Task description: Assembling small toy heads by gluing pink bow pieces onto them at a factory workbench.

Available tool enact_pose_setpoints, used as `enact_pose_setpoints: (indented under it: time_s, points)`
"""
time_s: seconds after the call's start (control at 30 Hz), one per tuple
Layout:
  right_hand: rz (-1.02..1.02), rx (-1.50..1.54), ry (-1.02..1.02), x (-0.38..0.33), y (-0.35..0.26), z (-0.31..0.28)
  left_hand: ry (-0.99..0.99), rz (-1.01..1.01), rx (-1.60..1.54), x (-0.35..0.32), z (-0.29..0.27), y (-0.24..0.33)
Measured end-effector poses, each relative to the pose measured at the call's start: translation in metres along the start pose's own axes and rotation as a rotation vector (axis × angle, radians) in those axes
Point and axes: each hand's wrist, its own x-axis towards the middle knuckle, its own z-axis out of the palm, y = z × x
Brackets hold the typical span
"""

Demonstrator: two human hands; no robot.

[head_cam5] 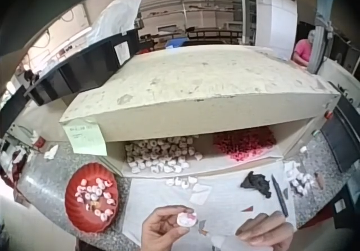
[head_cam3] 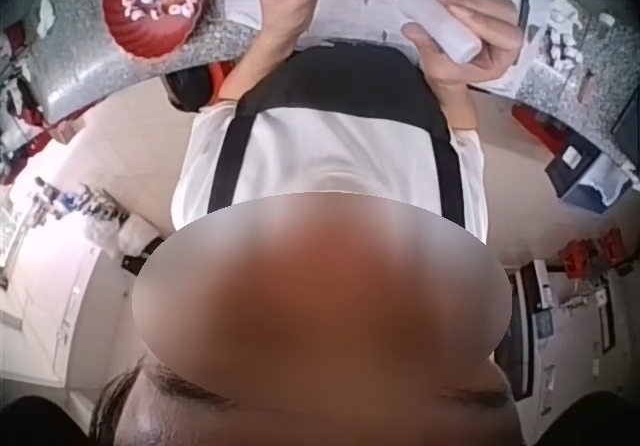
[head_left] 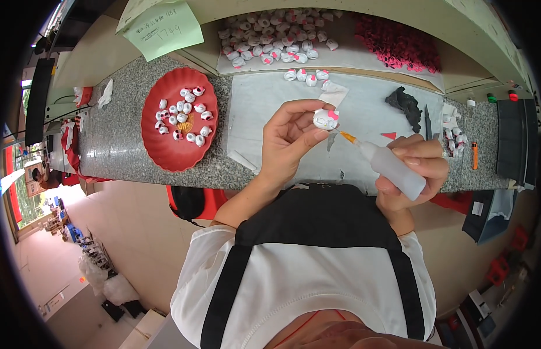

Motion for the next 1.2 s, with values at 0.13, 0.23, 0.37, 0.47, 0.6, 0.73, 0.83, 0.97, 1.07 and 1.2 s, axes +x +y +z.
enact_pose_setpoints:
  time_s: [0.13,0.23,0.37,0.47,0.6,0.73,0.83,0.97,1.07,1.2]
  points:
    - [-0.013,-0.001,-0.018,-0.0007,0.0001,0.0003,0.001,-0.015,-0.004,-0.0012,0.0007,-0.0002]
    - [-0.009,-0.007,-0.032,-0.0009,-0.0002,0.0002,-0.005,-0.017,-0.006,-0.0019,0.0005,-0.0009]
    - [-0.003,-0.009,-0.027,-0.0019,-0.0003,-0.0001,-0.016,-0.014,-0.010,-0.0013,0.0002,-0.0011]
    - [-0.009,-0.011,-0.014,-0.0024,-0.0001,-0.0007,-0.021,-0.020,-0.009,-0.0011,0.0003,-0.0013]
    - [-0.001,-0.020,-0.020,-0.0019,-0.0002,-0.0007,-0.023,-0.022,-0.010,-0.0009,0.0004,-0.0018]
    - [-0.006,-0.025,-0.028,-0.0017,-0.0005,-0.0006,-0.018,-0.038,0.003,-0.0010,0.0013,-0.0013]
    - [-0.014,-0.069,-0.018,-0.0015,-0.0012,0.0023,-0.010,-0.037,0.001,-0.0008,0.0011,-0.0018]
    - [-0.021,-0.098,0.001,-0.0019,-0.0015,0.0030,0.002,-0.019,-0.009,-0.0006,0.0008,-0.0033]
    - [-0.029,-0.110,0.024,-0.0018,-0.0018,0.0032,-0.010,-0.015,-0.029,-0.0008,-0.0001,-0.0040]
    - [-0.055,-0.125,0.016,-0.0010,-0.0011,0.0026,-0.028,-0.033,-0.027,-0.0013,0.0001,-0.0032]
